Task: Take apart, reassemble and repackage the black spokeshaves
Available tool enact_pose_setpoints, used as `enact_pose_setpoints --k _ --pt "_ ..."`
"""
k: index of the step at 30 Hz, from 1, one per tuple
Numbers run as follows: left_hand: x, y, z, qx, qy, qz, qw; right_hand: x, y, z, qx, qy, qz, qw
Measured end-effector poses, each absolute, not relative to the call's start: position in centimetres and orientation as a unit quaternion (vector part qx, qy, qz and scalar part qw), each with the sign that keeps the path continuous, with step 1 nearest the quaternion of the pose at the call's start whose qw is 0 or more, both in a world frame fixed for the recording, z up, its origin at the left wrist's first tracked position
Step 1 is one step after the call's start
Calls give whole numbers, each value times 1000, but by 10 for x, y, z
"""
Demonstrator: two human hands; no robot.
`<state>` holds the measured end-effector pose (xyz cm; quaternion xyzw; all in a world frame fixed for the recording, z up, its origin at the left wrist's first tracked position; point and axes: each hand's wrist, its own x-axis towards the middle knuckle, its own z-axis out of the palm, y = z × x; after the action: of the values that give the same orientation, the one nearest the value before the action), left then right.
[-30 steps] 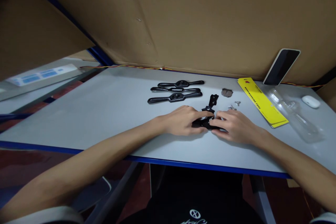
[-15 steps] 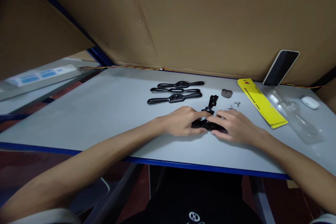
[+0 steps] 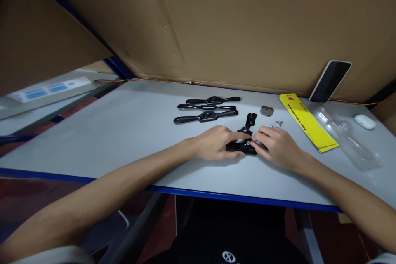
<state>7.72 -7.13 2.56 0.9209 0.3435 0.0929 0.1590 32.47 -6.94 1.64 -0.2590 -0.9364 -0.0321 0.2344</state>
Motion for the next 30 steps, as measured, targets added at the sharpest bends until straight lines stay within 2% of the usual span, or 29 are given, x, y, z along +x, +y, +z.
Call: enact_pose_setpoints --k 21,30 --pt "78 -72 29 923 342 84 154 320 -72 15 -244 -944 -88 203" --pt "78 -73 29 926 335 76 154 322 -70 17 -225 -958 -72 165"
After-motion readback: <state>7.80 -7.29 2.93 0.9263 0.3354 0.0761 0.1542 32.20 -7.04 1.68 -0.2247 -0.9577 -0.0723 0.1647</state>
